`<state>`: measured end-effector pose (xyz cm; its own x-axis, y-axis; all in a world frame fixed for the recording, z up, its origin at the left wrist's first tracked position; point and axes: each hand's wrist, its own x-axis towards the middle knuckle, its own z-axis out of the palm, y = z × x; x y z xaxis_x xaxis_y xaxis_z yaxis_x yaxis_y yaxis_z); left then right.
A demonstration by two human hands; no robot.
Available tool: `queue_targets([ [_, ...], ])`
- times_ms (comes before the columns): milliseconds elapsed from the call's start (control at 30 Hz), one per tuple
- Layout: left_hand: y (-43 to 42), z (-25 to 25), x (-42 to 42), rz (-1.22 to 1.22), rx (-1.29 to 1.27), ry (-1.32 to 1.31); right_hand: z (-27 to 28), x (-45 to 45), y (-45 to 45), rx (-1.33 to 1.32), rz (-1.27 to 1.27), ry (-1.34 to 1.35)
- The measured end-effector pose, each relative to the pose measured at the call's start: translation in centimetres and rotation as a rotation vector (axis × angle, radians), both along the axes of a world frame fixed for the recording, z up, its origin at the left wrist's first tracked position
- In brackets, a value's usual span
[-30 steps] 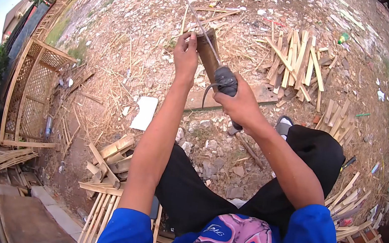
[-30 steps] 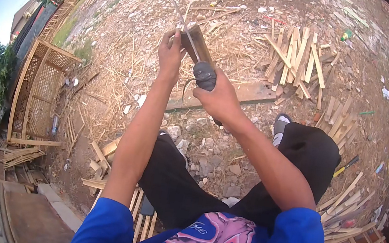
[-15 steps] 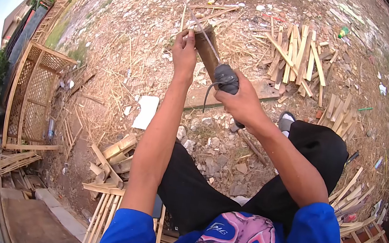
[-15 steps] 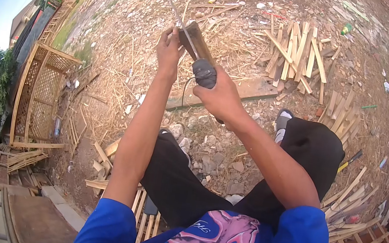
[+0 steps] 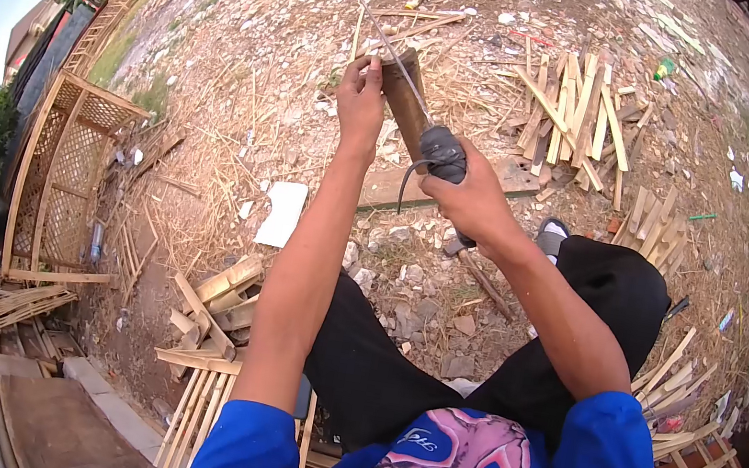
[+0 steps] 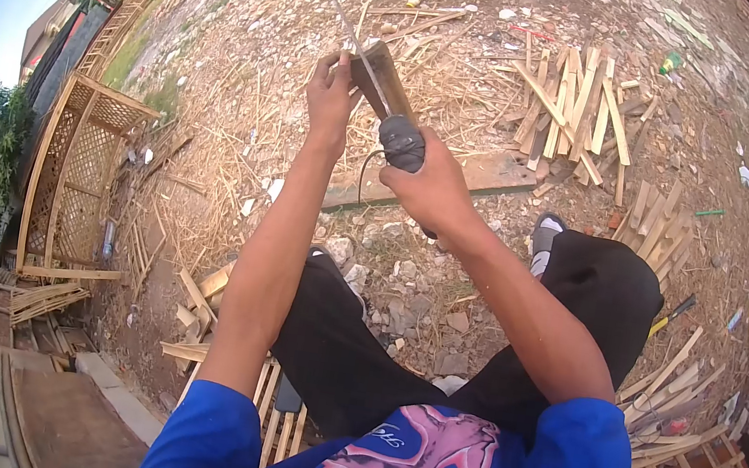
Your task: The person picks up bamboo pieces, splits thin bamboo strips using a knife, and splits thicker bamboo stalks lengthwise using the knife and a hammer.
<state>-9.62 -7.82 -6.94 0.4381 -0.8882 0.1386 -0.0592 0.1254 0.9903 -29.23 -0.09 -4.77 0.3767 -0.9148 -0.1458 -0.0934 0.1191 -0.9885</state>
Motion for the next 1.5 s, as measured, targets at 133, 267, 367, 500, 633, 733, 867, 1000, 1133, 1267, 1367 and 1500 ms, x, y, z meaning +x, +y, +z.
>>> queue_targets([
  [133, -0.4, -0.2, 0.1, 0.027, 0.020, -0.026, 0.0, 0.0, 0.0, -0.030, 0.006, 0.049],
  [267, -0.2, 0.0, -0.5, 0.054, -0.054, -0.016, -0.3, -0.2, -0.2, -0.029, 0.029, 0.025],
  [367, -0.3, -0.1, -0.5, 0.059, -0.050, -0.032, -0.3, -0.2, -0.3, 0.005, 0.060, -0.016],
  [500, 0.1, 0.4, -0.9, 0.051, -0.056, -0.013, 1.1, -0.3, 0.1, 0.085, 0.091, -0.050],
  [633, 0.5, 0.9, -1.5, 0.091, -0.087, -0.076, 0.9, -0.1, 0.1, 0.115, 0.094, -0.087],
  [733, 0.8, 0.7, -2.4, 0.218, -0.091, -0.189, 0.9, 0.4, 0.2, 0.106, 0.071, -0.110],
  [867, 3.2, 0.9, -5.0, 0.205, 0.048, 0.035, 1.5, 1.0, 0.2, 0.124, 0.059, -0.131],
  [1000, 7.2, 3.3, -6.9, -0.012, 0.244, 0.362, 1.5, 1.2, 0.2, 0.137, 0.038, -0.165],
  [1133, 8.2, 3.3, -7.2, -0.197, 0.275, 0.413, 0.5, 1.6, -0.2, 0.108, 0.029, -0.174],
  [1267, 9.3, 4.8, -7.0, -0.266, 0.333, 0.393, 0.9, 1.1, -0.1, 0.060, 0.078, -0.125],
  [1367, 9.0, 4.2, -6.4, -0.277, 0.308, 0.359, 1.9, 0.6, -0.3, -0.027, 0.190, -0.043],
  [1500, 9.0, 3.9, -5.9, -0.270, 0.319, 0.343, 3.1, -1.3, -2.3, -0.045, 0.445, 0.029],
])
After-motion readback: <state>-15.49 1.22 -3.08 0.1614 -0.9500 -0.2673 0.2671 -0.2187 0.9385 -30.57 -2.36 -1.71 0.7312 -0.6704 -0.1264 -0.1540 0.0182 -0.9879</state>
